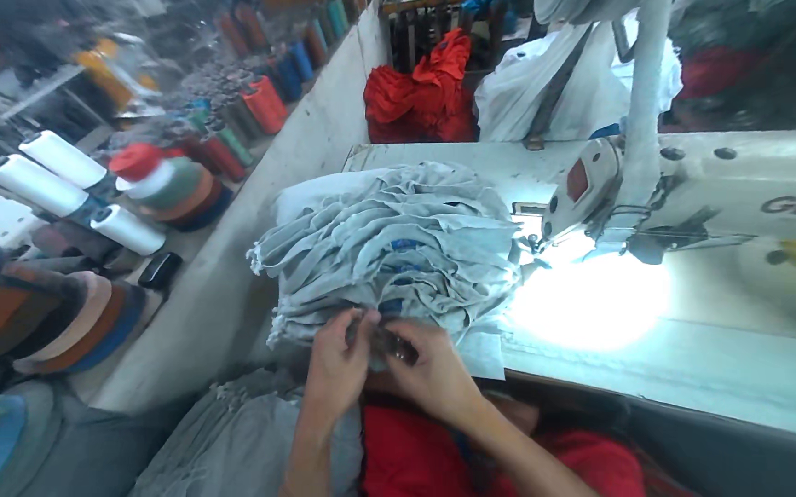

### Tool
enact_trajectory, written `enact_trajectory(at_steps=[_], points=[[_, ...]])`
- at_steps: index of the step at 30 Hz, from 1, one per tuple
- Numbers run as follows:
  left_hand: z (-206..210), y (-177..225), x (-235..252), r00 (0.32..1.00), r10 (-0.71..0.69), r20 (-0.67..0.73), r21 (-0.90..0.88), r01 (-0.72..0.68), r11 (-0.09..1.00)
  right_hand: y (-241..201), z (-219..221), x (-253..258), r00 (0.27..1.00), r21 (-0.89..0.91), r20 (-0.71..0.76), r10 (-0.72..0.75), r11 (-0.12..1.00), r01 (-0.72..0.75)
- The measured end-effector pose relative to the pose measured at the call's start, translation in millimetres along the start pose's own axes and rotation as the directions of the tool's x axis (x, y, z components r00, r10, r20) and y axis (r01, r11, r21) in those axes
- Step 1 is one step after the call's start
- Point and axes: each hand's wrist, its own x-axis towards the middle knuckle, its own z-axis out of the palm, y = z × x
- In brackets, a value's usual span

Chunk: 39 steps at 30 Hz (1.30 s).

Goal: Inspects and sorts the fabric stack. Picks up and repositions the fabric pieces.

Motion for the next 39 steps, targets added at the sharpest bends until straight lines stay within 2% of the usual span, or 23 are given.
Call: enact_trajectory(at_steps=[3,6,9,11,15,18,21,25,29,32,35,39], points=[[-4,-1,2,0.999,-0.034,0.042,-0.053,0.036,0.998,-1,-4,-2,0.999,-0.081,0.019,-0.032,0.996,0.034],[-11,-4,-2,1.000,-0.003,0.002,-0.042,0.003,0.999,-6,-18,-4,0.992,-0.291,-0.031,-0.121,0.951,0.107],[-16,-7,-10,0.998,0.011,-0.057,-0.026,-0.013,1.000,-10,-28,5,0.949,-0.598,-0.088,-0.302,0.778,0.192],[-16,-9,-12,0.997,0.034,-0.070,-0.030,-0.037,0.999,-12,-25,12,0.923,-0.675,-0.050,-0.382,0.694,0.250],[-15,-11,-15,0.994,0.052,-0.092,-0.050,-0.056,0.997,-9,-17,23,0.880,-0.624,0.048,-0.473,0.674,0.396],[-26,-18,-29,0.995,0.027,-0.093,-0.121,-0.039,0.992,-5,-26,15,0.907,-0.590,0.022,-0.420,0.727,0.351],[-32,-30,-55,0.999,-0.042,-0.027,-0.243,0.034,0.969,4,-35,-3,0.930,-0.595,0.007,-0.369,0.746,0.300],[-16,-59,-76,0.995,-0.079,0.055,-0.398,0.095,0.913,12,-23,-20,0.920,-0.619,0.092,-0.381,0.702,0.353],[-4,-49,-79,0.990,-0.141,0.016,-0.498,0.130,0.857,9,-5,-14,0.890,-0.653,0.126,-0.437,0.639,0.407],[-7,-44,-77,0.989,-0.145,0.039,-0.486,0.146,0.862,8,2,-10,0.876,-0.649,0.182,-0.447,0.615,0.449],[-11,-42,-73,0.983,-0.175,0.053,-0.390,0.182,0.903,2,-3,-6,0.884,-0.634,0.197,-0.424,0.632,0.445],[-1,-55,-69,0.997,-0.057,-0.060,-0.181,0.045,0.982,-12,-21,20,0.922,-0.683,0.170,-0.347,0.634,0.364]])
